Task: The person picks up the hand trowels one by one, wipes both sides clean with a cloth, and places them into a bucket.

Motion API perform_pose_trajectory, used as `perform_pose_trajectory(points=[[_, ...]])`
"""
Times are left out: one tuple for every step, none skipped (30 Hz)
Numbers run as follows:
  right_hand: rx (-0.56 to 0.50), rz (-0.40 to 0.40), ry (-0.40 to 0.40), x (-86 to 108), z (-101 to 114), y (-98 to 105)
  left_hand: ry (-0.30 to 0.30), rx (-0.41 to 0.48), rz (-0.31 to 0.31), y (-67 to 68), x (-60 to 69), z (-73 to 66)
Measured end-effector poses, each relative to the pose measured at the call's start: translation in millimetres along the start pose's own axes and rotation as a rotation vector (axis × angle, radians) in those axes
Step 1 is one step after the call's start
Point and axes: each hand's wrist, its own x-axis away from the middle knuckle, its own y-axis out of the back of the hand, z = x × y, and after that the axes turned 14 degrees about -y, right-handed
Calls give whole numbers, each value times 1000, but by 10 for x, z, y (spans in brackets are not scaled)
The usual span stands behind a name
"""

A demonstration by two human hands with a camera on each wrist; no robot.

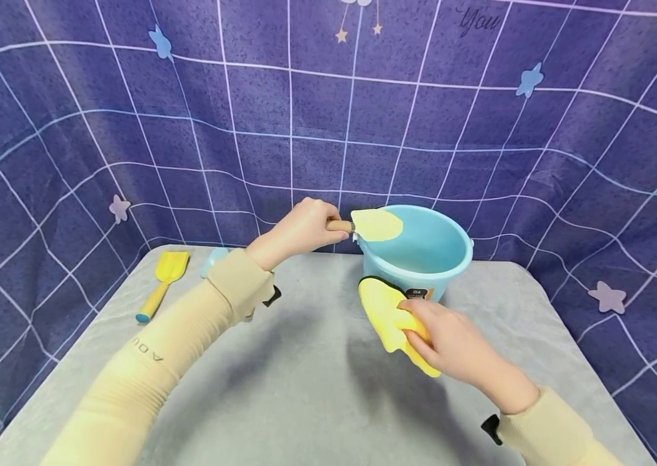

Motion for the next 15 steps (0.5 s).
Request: perform_pose_trajectory(points=[[-3,2,7,-1,1,-6,5,-2,9,-15,-19,1],[-6,6,13,-1,1,-13,9,1,16,-30,-37,2],[-9,9,20,-2,1,-19,14,5,22,-44,-55,0],[-14,12,25,-1,0,-26,20,15,27,-59,-73,-1],[-18,14,28,-1,-2,-32,24,23,32,-72,-91,-5],[-20,15,31,-1,-4,-37,25,28,36,-84,-111,-9],[-23,16,33,0,-6,-42,25,34,38,-98,-132,-11],[-26,17,34,0,-9,-47,25,38,38,-110,-152,-15],[-28,18,34,0,-11,-52,23,38,40,-123,-172,-19],[-29,19,34,-1,-13,-56,18,33,41,-136,-191,-23],[-28,21,34,-3,-14,-60,11,25,42,-146,-210,-28],[-28,25,34,-4,-14,-63,3,19,41,-156,-228,-33],[-28,28,34,-5,-14,-67,-3,14,41,-168,-244,-38],[-28,32,34,-5,-13,-70,-8,13,45,-179,-259,-44],[-28,33,34,-5,-12,-73,-13,14,49,-188,-273,-51]])
